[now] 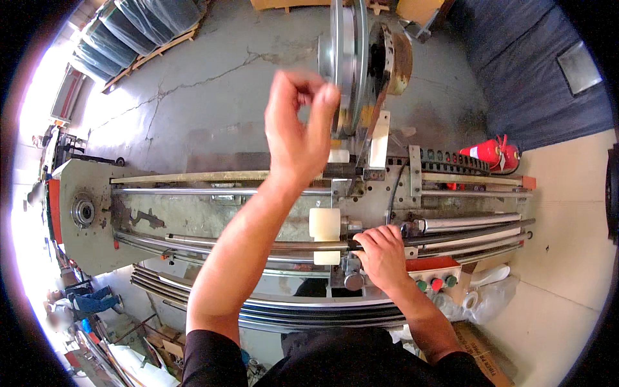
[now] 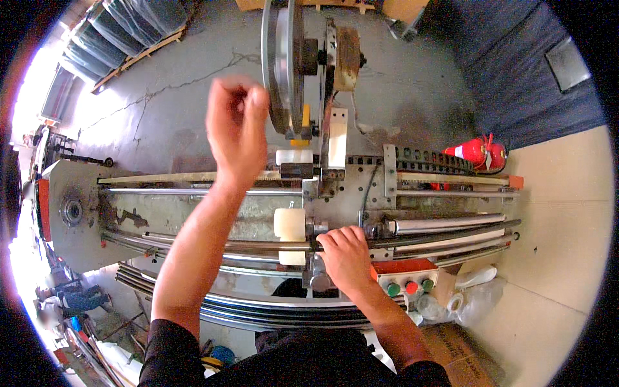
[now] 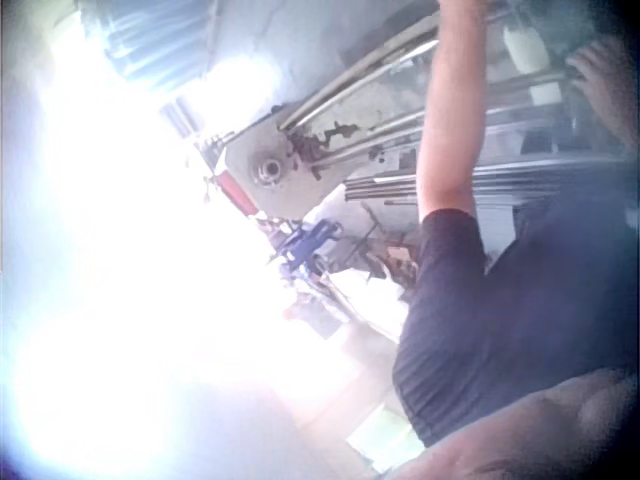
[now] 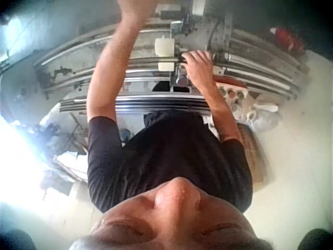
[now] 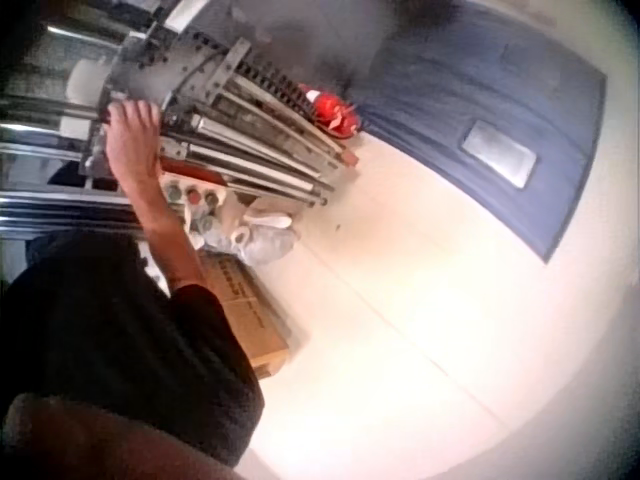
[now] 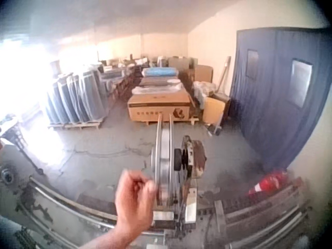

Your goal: The person places a long metal rod onto a fabrication machine, slides it into position between rollers, and wraps adhesive tape around the rod and rollers.

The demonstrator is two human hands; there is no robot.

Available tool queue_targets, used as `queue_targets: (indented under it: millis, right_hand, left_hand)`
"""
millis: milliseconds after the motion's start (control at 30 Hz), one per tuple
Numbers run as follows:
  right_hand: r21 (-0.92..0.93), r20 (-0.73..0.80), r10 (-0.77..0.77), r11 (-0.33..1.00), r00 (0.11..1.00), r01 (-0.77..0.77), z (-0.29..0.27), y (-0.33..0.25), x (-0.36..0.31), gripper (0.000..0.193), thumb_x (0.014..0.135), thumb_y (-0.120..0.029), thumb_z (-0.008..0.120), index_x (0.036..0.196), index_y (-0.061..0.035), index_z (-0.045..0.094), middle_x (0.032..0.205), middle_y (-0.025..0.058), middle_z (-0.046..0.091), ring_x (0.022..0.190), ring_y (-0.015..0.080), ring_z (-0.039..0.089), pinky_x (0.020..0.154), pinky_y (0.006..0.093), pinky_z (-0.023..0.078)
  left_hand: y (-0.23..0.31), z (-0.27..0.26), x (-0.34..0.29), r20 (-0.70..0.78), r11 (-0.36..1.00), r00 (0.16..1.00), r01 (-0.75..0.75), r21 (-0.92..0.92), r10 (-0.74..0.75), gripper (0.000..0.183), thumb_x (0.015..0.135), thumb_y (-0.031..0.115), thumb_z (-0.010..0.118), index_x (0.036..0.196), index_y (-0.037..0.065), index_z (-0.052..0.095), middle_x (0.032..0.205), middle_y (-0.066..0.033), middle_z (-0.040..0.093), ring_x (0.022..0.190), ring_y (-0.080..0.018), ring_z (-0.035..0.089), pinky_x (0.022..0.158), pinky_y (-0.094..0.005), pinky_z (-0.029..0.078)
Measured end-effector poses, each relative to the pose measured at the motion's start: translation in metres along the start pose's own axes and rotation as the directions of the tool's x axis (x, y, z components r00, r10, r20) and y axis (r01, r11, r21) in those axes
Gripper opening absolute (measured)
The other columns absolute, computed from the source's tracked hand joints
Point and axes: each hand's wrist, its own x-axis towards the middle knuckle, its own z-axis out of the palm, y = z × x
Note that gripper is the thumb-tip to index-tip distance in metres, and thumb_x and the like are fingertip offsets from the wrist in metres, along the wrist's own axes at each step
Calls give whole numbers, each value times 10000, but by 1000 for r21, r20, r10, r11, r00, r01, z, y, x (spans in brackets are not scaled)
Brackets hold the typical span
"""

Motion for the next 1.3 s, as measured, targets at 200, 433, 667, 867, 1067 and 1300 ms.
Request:
queue_targets:
  millis: [200,433,667,867,1067,1300]
  right_hand:
    - [14,13,3,1000,1000,-3,-2,-4,-3,412,794,-212,889,1153,-101,721,1084,44,719,1098,270,650,1054,460,447]
    - [52,-15,38,998,999,-37,1,-3,-1,373,758,-164,898,1097,-106,753,1057,44,733,1051,272,651,1032,454,445]
    - [57,10,23,998,1000,-24,1,1,-2,399,785,-167,885,1144,-78,734,1088,54,729,1079,264,660,1042,455,452]
    - [65,15,-11,998,1000,10,1,-4,-5,332,822,-159,817,1138,-89,746,1076,48,730,1070,267,655,1044,458,452]
    - [48,56,58,997,997,-61,3,-2,-15,408,761,-139,878,1144,-91,745,1091,40,726,1103,273,645,1068,458,439]
    - [72,58,21,997,998,-25,6,-3,-19,388,760,-129,871,1124,-92,741,1089,46,725,1096,273,646,1070,461,440]
  left_hand:
    - [16,16,128,140,851,909,418,-318,-393,163,1000,250,759,1090,125,706,1026,-23,723,931,-119,656,822,-333,535]
    - [-87,56,232,342,713,759,645,-275,-555,178,1021,244,731,1062,71,733,949,-66,755,800,-196,712,725,-351,593]
    - [-106,40,168,294,590,715,694,-412,-634,296,1039,295,717,1100,8,744,950,-95,764,838,-231,738,730,-391,602]
    - [-249,-85,-103,-146,571,656,729,377,-741,234,986,2,589,1214,40,626,1097,-108,701,999,-236,656,897,-397,546]
    - [-185,-16,-146,495,499,393,861,98,-775,529,916,-97,644,1426,39,612,1292,-71,731,1140,-240,688,1037,-388,555]
    - [-244,-44,-176,579,701,437,608,374,-688,211,1054,99,678,1253,31,694,1172,-67,757,1062,-170,701,1018,-371,569]
